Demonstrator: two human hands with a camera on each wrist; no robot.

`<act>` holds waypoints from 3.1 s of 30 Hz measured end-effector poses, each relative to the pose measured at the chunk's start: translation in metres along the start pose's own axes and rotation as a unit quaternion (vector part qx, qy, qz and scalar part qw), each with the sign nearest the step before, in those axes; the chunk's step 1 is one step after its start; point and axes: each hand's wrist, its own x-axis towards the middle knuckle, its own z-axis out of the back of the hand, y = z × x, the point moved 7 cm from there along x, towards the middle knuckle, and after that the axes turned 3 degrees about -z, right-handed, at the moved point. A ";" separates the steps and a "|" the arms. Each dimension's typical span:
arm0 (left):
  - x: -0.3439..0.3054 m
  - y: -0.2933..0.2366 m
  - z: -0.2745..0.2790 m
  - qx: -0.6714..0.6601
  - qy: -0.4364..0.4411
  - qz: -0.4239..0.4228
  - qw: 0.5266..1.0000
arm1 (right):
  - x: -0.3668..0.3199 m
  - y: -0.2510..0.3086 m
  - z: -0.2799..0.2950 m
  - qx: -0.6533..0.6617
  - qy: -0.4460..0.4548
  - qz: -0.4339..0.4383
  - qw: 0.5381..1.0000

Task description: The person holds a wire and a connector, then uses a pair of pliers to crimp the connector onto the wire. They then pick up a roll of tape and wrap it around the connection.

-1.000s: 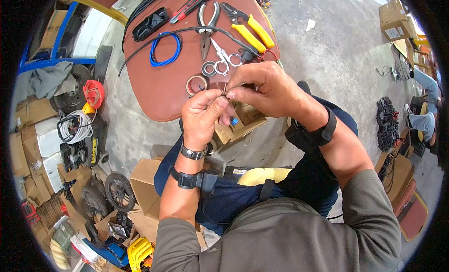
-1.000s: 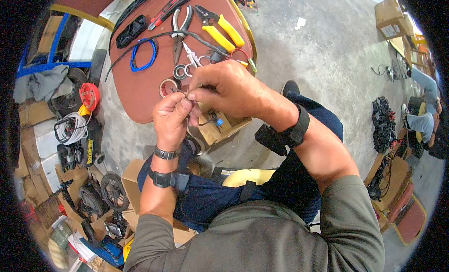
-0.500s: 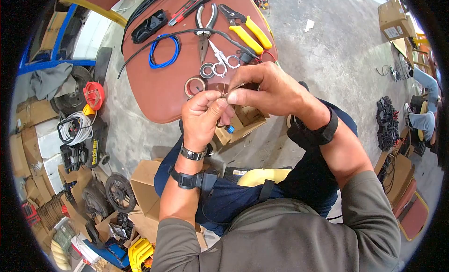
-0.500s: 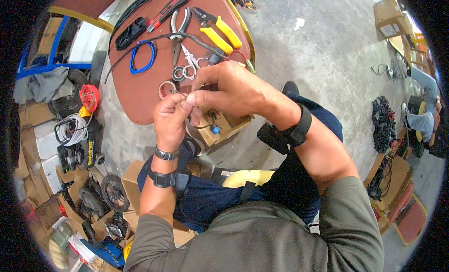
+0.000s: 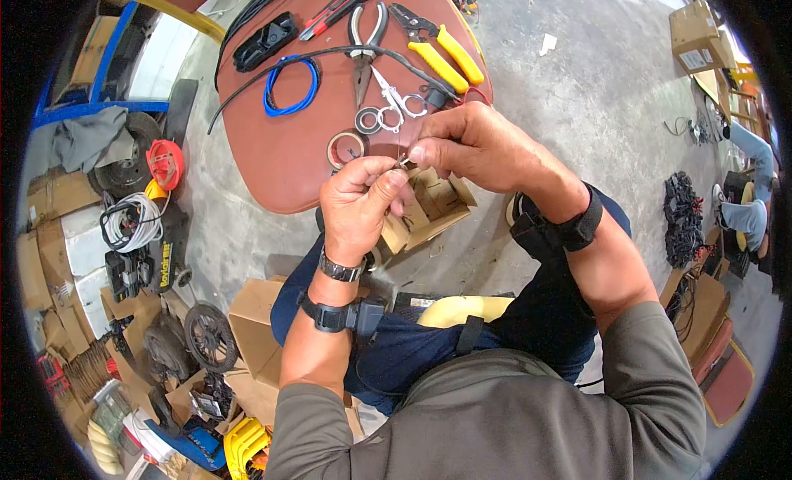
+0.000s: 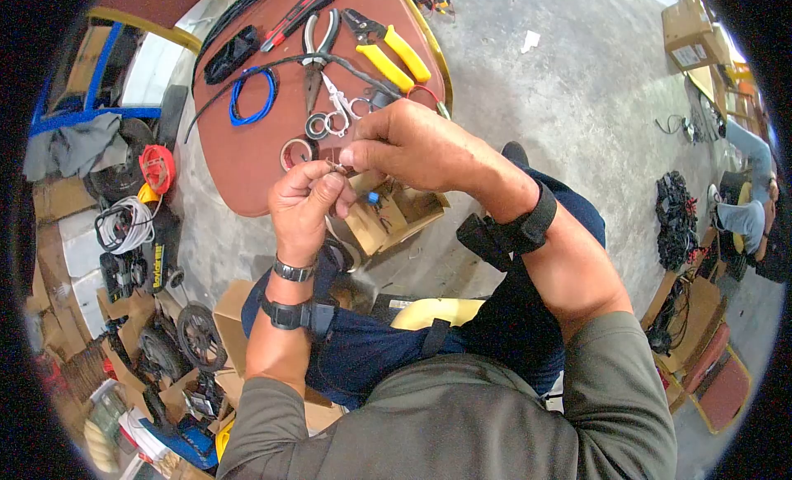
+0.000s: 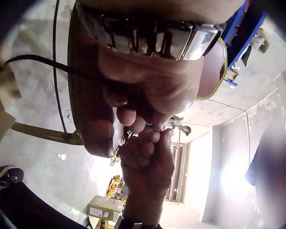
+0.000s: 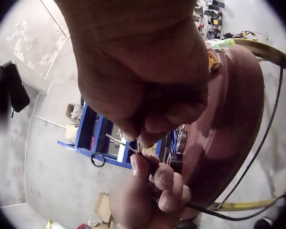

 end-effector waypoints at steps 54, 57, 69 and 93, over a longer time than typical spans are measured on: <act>0.004 0.001 0.002 -0.042 0.031 0.045 0.998 | -0.002 0.010 0.011 -0.059 -0.071 0.158 0.983; 0.004 0.002 0.001 -0.028 0.033 0.048 0.998 | -0.005 0.013 0.011 -0.098 -0.080 0.164 0.978; 0.002 0.007 -0.007 -0.059 0.087 0.090 0.990 | -0.008 0.017 0.011 -0.128 -0.110 0.206 0.964; -0.003 0.007 -0.009 0.014 0.024 0.019 0.999 | 0.004 -0.005 0.006 0.101 -0.017 0.008 0.995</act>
